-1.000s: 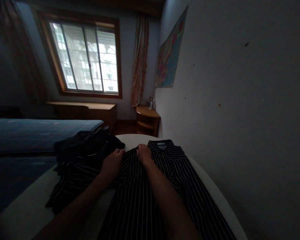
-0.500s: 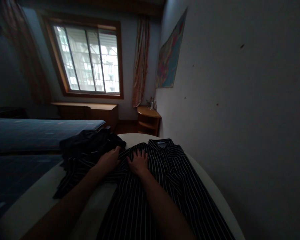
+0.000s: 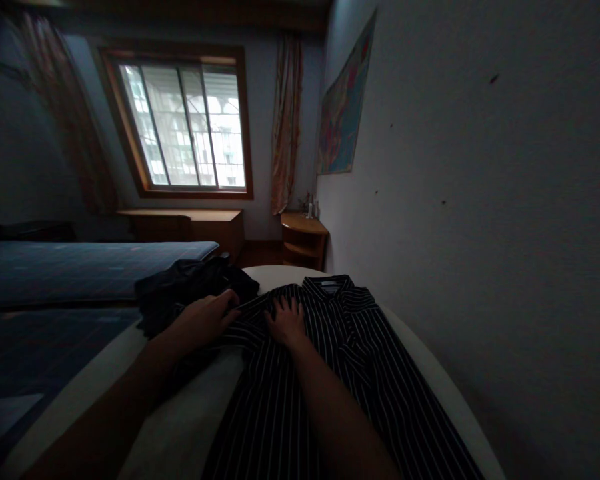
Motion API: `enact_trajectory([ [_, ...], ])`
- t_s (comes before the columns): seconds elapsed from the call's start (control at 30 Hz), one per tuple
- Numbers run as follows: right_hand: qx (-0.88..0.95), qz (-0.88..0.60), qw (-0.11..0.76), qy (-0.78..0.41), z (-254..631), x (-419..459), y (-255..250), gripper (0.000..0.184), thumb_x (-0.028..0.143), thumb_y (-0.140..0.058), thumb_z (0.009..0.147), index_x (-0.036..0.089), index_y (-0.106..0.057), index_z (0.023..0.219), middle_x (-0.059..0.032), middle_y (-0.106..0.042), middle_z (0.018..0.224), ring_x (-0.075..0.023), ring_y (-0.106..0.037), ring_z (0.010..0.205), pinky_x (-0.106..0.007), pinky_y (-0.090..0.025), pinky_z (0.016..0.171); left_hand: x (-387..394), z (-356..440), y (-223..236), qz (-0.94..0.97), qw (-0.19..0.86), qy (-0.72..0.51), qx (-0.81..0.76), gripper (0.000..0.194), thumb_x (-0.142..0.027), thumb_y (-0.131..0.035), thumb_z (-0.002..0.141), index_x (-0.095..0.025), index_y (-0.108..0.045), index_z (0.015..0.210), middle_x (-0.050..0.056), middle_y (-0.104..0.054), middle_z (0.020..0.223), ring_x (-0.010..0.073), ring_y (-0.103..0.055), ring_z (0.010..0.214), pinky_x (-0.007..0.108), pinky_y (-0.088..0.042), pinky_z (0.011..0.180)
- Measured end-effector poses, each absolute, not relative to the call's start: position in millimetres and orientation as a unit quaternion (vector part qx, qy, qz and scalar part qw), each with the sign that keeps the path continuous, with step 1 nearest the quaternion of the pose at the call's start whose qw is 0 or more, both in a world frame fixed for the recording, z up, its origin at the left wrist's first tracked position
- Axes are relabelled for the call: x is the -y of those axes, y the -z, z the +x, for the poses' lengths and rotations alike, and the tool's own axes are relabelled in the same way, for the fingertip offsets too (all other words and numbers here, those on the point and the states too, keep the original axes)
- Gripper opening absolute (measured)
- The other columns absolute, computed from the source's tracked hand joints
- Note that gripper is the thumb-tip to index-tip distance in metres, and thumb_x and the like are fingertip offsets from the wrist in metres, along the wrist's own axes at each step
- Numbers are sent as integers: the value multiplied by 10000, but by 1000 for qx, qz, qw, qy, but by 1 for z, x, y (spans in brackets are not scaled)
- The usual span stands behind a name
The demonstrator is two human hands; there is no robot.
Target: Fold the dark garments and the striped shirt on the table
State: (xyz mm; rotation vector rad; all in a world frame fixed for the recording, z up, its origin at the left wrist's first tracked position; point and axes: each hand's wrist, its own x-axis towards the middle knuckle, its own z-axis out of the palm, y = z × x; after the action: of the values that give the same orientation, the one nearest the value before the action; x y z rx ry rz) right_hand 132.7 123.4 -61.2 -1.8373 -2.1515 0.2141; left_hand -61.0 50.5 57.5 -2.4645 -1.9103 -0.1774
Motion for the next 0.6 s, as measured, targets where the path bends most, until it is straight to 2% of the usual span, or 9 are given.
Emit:
enact_trajectory([
  [0.2,751,-643,131,-76,133,-123,60,733,665,-247,953,206,-365,1511,-98,-280,1600,-346,-146,1481,-516,-66,1167,-43,-82,-73,-737,10,-60,673,295,-442,-604,844,-193,-689,979,124,-721,1024,308,-690,942,371,-501,770],
  [0.3,751,-643,127,-78,133,-121,57,736,662,-271,948,197,-365,1511,-100,-280,1600,-353,-140,1482,-517,-66,1169,-43,-87,-77,-715,-15,-58,696,456,-592,-508,869,-194,-720,931,137,-726,1016,324,-693,927,391,-511,742],
  [0.37,751,-643,131,-78,133,-120,56,728,652,-291,948,195,-371,1509,-96,-285,1599,-359,-144,1480,-513,-68,1170,-42,-88,-77,-723,-40,-46,688,540,-614,-413,905,-177,-729,880,147,-731,973,311,-699,883,382,-512,715],
  [0.43,750,-642,138,-80,133,-120,56,716,641,-310,948,195,-381,1503,-91,-293,1596,-361,-153,1476,-510,-70,1171,-42,-87,-75,-767,-87,-43,634,492,-537,-421,918,-168,-732,821,129,-737,894,268,-703,801,336,-506,672],
  [0.5,748,-641,150,-84,134,-121,56,695,625,-334,950,193,-404,1489,-84,-311,1590,-352,-175,1472,-510,-75,1173,-41,-86,-72,-808,-161,-49,565,354,-420,-489,885,-172,-730,809,88,-736,821,214,-689,687,281,-489,594],
  [0.6,748,-628,198,-82,134,-121,56,608,556,-410,952,187,-474,1432,-87,-400,1542,-325,-262,1441,-510,-120,1170,-41,-80,-63,-811,-261,-73,518,223,-263,-512,831,-162,-711,818,52,-726,768,161,-649,543,226,-443,473],
])
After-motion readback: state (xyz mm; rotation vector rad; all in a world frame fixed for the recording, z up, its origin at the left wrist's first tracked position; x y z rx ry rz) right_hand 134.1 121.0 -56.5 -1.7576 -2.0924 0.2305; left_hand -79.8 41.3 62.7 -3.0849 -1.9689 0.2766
